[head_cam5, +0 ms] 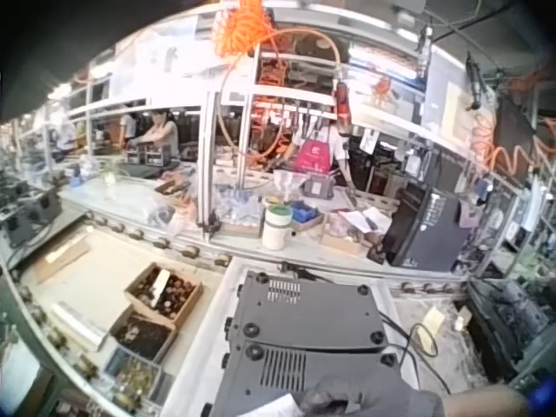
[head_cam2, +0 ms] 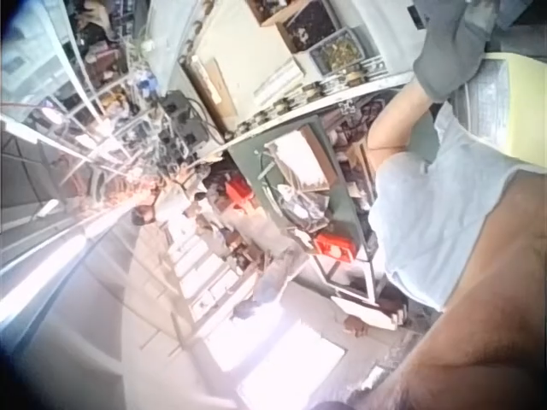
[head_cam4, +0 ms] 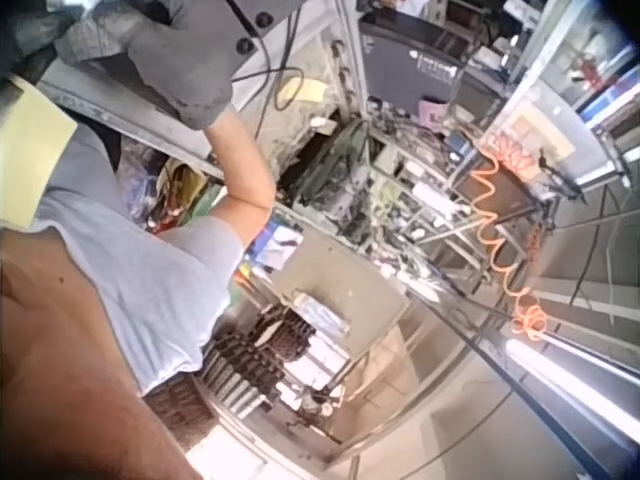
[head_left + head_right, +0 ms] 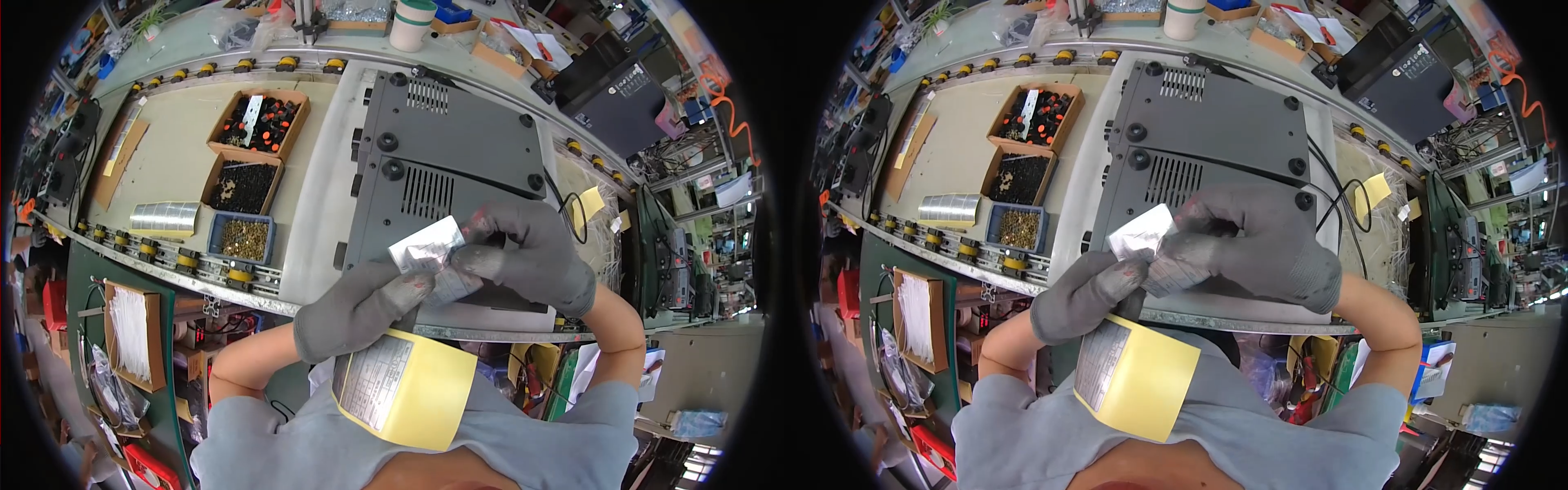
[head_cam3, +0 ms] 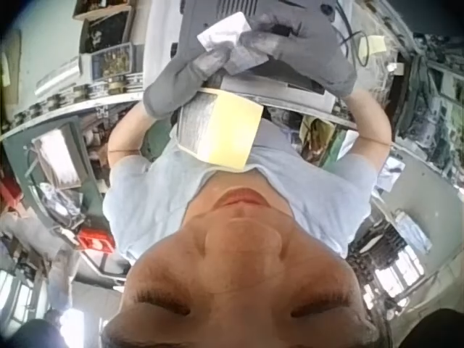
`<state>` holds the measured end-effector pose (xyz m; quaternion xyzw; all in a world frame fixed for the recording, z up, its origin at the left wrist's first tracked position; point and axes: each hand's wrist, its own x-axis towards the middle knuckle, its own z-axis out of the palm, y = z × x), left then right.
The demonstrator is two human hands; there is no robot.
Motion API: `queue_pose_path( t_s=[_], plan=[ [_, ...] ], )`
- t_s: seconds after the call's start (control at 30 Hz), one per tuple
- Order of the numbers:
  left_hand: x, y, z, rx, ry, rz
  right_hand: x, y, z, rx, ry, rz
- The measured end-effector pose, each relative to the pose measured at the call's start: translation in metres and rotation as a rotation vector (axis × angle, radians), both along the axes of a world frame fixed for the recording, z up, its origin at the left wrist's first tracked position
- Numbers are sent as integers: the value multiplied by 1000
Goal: The user is assembling and labeling industrial power inverters on a factory assembly line, involving internal wiring, securing the chassis with an electric screwdriver, applying hot glue to components, and attaching identification stickers.
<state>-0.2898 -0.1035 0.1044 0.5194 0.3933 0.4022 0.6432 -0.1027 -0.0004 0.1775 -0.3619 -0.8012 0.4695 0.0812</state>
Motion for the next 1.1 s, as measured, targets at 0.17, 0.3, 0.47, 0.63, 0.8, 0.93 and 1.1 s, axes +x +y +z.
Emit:
queue_pose_path(
  t_s=[0.17, 0.3, 0.47, 0.63, 0.8, 0.93, 1.1],
  plan=[
    [-26, -5, 7, -106, -180, 55, -26, 35, -6, 269, 289, -29],
    [-58, -11, 0, -211, -258, 132, -53, 98, 0, 151, 181, -308],
    [-71, -12, -17, -325, -315, 336, -33, 154, -62, -37, 15, -483],
    [-89, 7, -41, -354, -290, 406, -17, 168, -74, -50, -21, -573],
    [-104, 36, -73, -368, -253, 707, -15, 166, -67, -47, -48, -613],
    [-127, 56, -117, -271, -371, 953, -18, 161, -58, -42, -117, -679],
    [-150, 72, -112, -95, -299, 1115, -16, 164, -59, -98, -76, -693]
  ],
)
